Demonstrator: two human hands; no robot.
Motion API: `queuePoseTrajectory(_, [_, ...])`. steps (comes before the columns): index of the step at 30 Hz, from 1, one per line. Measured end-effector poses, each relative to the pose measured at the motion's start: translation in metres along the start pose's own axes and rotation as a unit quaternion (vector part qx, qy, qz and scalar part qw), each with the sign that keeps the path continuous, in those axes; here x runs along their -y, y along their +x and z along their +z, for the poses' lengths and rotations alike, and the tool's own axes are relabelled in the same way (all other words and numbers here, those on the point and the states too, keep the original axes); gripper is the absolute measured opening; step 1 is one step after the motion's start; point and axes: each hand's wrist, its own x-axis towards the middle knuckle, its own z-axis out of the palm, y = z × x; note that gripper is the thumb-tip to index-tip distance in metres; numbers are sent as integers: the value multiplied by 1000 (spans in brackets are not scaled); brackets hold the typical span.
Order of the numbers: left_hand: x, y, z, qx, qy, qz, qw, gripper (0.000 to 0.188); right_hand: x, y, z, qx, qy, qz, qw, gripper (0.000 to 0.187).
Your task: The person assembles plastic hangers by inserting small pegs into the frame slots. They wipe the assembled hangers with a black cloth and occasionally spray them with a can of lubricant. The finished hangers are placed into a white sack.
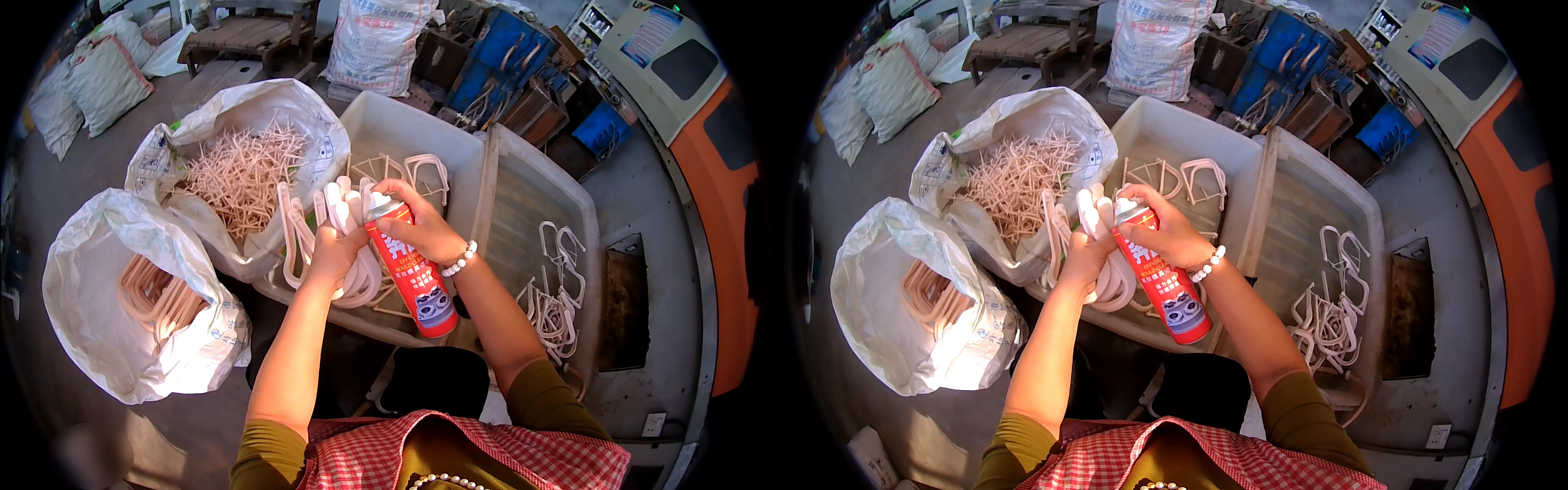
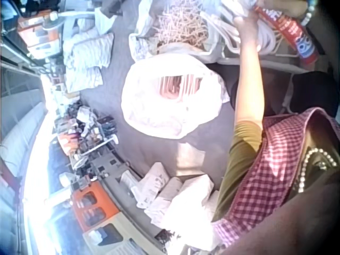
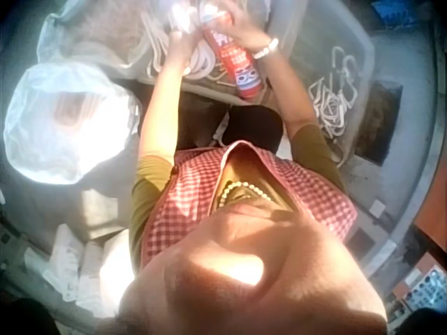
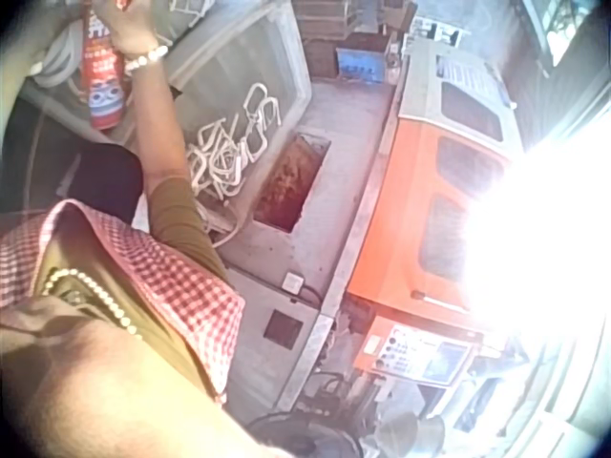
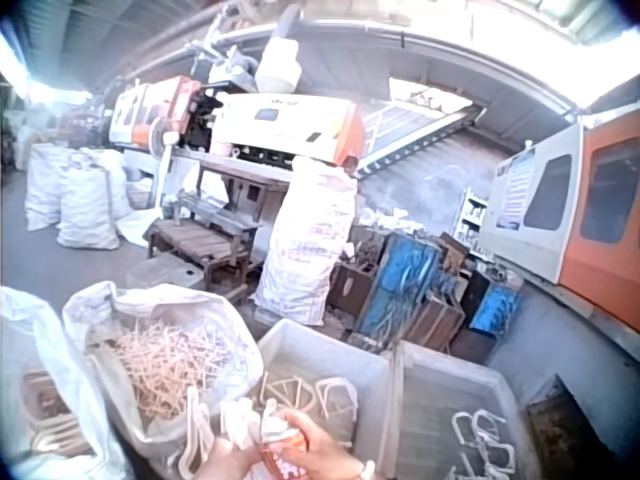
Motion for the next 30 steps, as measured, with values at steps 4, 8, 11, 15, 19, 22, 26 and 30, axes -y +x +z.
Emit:
queuePoseTrajectory(4, [-5,-1,3,-5,20,-18,1000,48,2,-3,-4,-4,13,12,1000,48])
queuePoseTrajectory(8, [2,5,-1,-3,39,-13,999,62,4,-6,-11,-32,53,18,998,48])
queuePoseTrajectory(11, [6,7,-3,0,44,-4,999,68,5,-8,-11,-48,21,40,998,49])
queuePoseTrajectory(15, [5,7,0,0,36,-13,999,68,1,-9,-13,-48,24,22,998,50])
queuePoseTrajectory(19, [-3,0,5,-1,31,-21,999,50,11,-12,-8,-24,27,-3,999,49])
queuePoseTrajectory(22, [-8,-2,12,-1,36,-44,998,45,20,-7,-2,-3,-10,-32,999,48])
queuePoseTrajectory(26, [-3,0,9,13,38,-42,998,49,30,1,4,8,-63,-30,998,46])
queuePoseTrajectory(30, [-2,1,6,12,66,-59,996,49,33,3,4,14,-37,-4,999,47])
